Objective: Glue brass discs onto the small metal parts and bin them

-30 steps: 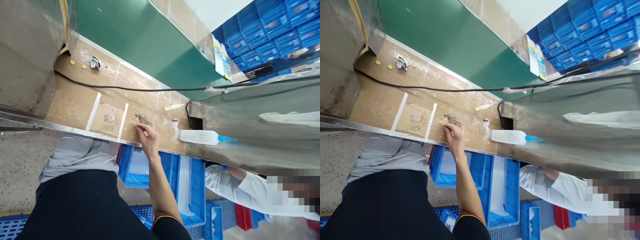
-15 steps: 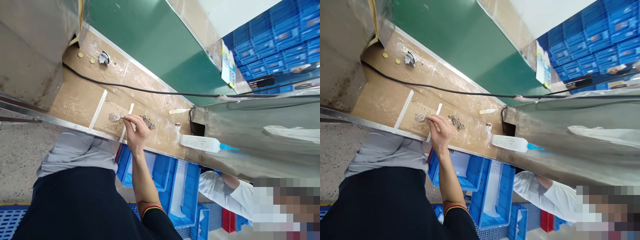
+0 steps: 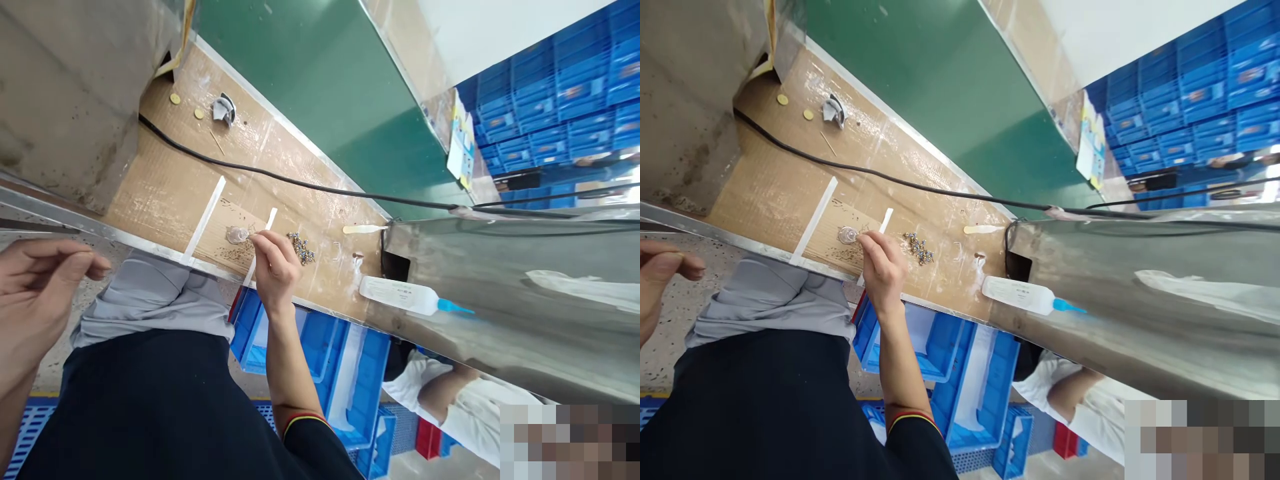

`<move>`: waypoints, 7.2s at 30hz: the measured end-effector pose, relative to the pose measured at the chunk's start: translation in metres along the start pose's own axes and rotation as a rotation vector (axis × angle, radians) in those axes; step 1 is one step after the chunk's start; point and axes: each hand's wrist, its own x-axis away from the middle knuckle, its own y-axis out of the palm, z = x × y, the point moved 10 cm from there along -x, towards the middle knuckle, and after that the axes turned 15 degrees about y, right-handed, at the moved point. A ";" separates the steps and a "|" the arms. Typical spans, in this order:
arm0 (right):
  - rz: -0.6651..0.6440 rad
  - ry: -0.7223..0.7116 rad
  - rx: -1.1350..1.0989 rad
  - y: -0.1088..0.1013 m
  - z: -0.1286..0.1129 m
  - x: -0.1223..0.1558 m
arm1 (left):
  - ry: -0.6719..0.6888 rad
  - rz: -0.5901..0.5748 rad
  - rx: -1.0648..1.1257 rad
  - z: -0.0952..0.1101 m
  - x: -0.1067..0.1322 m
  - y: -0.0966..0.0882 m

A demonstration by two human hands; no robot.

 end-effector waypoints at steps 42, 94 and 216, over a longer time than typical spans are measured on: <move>0.025 0.129 0.054 -0.007 0.006 -0.015 | -0.053 -0.052 0.030 0.004 -0.001 0.019; 0.087 0.067 -0.261 -0.016 -0.078 0.039 | 0.560 -0.343 0.059 0.090 0.034 0.122; 0.024 0.155 -0.069 -0.006 0.011 -0.008 | -0.183 -0.374 0.547 0.000 0.027 0.169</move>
